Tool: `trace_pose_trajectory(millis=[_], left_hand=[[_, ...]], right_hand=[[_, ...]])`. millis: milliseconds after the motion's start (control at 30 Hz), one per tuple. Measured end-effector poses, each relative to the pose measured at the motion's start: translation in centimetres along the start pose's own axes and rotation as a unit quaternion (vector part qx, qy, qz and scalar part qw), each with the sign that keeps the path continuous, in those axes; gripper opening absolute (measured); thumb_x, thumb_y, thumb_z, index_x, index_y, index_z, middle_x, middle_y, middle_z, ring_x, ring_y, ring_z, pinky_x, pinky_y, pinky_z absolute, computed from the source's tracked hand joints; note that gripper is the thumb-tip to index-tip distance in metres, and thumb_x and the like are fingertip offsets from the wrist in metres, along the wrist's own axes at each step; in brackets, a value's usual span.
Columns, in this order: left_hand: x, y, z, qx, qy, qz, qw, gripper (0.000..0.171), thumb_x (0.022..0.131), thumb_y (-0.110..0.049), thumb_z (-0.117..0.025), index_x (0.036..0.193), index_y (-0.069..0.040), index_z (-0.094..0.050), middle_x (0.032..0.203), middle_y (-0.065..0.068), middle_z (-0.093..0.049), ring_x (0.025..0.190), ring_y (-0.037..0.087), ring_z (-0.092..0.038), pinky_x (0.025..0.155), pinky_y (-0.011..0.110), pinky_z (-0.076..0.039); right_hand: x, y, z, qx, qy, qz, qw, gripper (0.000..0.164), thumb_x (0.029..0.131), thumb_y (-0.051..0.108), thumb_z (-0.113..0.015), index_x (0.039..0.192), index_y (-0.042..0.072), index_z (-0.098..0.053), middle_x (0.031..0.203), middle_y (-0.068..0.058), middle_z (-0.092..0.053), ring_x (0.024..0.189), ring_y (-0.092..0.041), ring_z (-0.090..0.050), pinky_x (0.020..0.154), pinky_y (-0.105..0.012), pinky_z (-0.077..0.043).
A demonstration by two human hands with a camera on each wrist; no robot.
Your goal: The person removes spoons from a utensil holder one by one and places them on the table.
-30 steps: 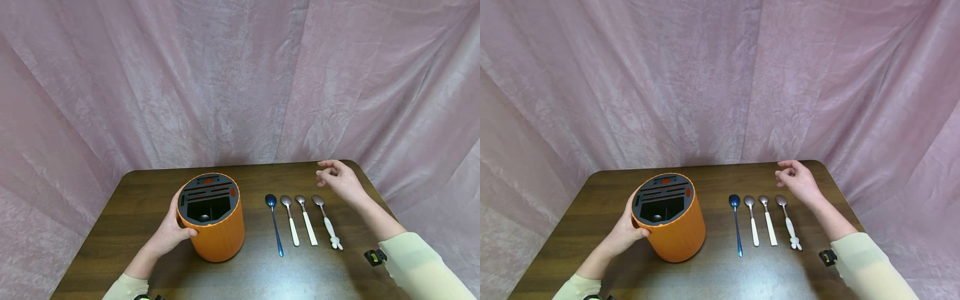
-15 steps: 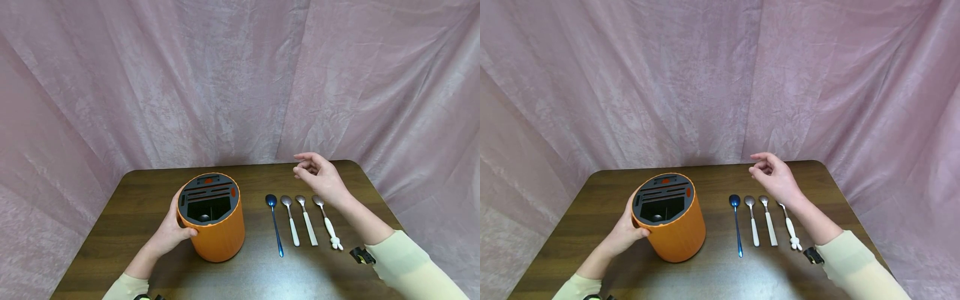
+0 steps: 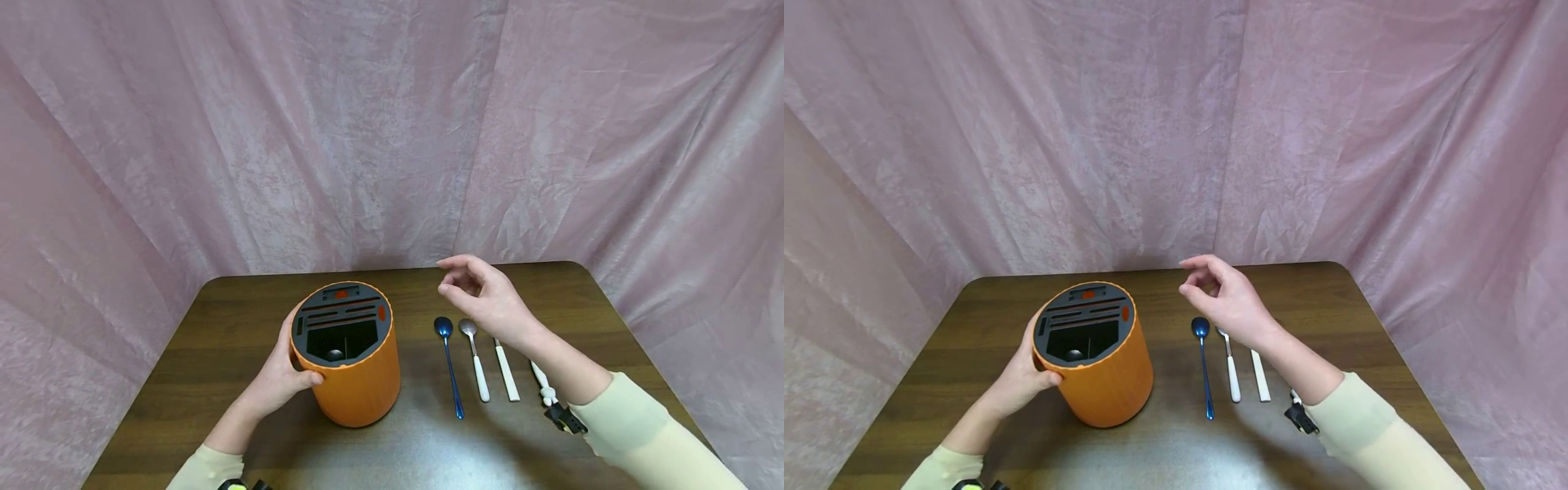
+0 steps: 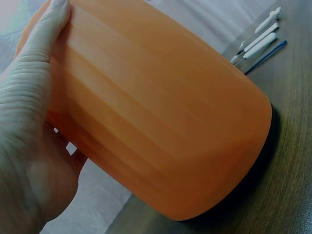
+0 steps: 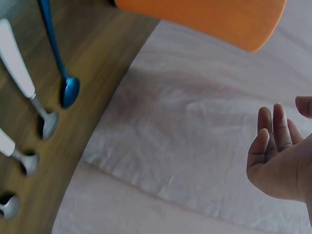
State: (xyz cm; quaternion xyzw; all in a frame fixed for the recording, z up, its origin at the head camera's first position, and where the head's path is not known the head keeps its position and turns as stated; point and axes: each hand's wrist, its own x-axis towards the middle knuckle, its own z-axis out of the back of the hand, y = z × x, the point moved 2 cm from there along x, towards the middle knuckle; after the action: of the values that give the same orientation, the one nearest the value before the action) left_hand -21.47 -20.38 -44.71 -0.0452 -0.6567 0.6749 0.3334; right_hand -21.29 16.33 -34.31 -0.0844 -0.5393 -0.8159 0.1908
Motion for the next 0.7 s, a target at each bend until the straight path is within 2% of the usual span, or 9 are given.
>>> trace_pose_trajectory(millis=[400, 567, 700], left_hand=[[0.0, 0.3, 0.2, 0.0, -0.002, 0.0, 1.0, 0.113, 0.084, -0.051, -0.079, 0.165, -0.023, -0.005, 0.165, 0.012, -0.022, 0.145, 0.028, -0.033, 0.111, 0.028, -0.038], [0.1, 0.1, 0.1, 0.002, -0.004, 0.004, 1.0, 0.114, 0.082, -0.052, -0.08, 0.165, -0.024, -0.005, 0.165, 0.01, -0.022, 0.145, 0.028, -0.033, 0.111, 0.027, -0.038], [0.1, -0.1, 0.0, -0.01, -0.003, 0.002, 0.9999, 0.114, 0.082, -0.05, -0.081, 0.165, -0.024, -0.006, 0.165, 0.011, -0.022, 0.145, 0.028, -0.033, 0.111, 0.028, -0.038]], right_hand=[[0.5, 2.1, -4.2, -0.029, 0.049, 0.051, 0.997, 0.031, 0.095, 0.02, -0.074, 0.125, 0.023, -0.067, 0.102, 0.01, -0.07, 0.101, -0.012, -0.063, 0.087, -0.036, -0.045], [0.6, 2.7, -5.7, -0.06, 0.062, 0.095, 0.992, 0.028, 0.094, 0.022, -0.076, 0.122, 0.02, -0.07, 0.102, 0.014, -0.068, 0.105, -0.009, -0.06, 0.091, -0.037, -0.045], [0.7, 3.1, -6.7, -0.084, 0.069, 0.146, 0.983, 0.024, 0.093, 0.022, -0.077, 0.116, 0.017, -0.073, 0.099, 0.016, -0.068, 0.107, -0.006, -0.057, 0.096, -0.037, -0.043]])
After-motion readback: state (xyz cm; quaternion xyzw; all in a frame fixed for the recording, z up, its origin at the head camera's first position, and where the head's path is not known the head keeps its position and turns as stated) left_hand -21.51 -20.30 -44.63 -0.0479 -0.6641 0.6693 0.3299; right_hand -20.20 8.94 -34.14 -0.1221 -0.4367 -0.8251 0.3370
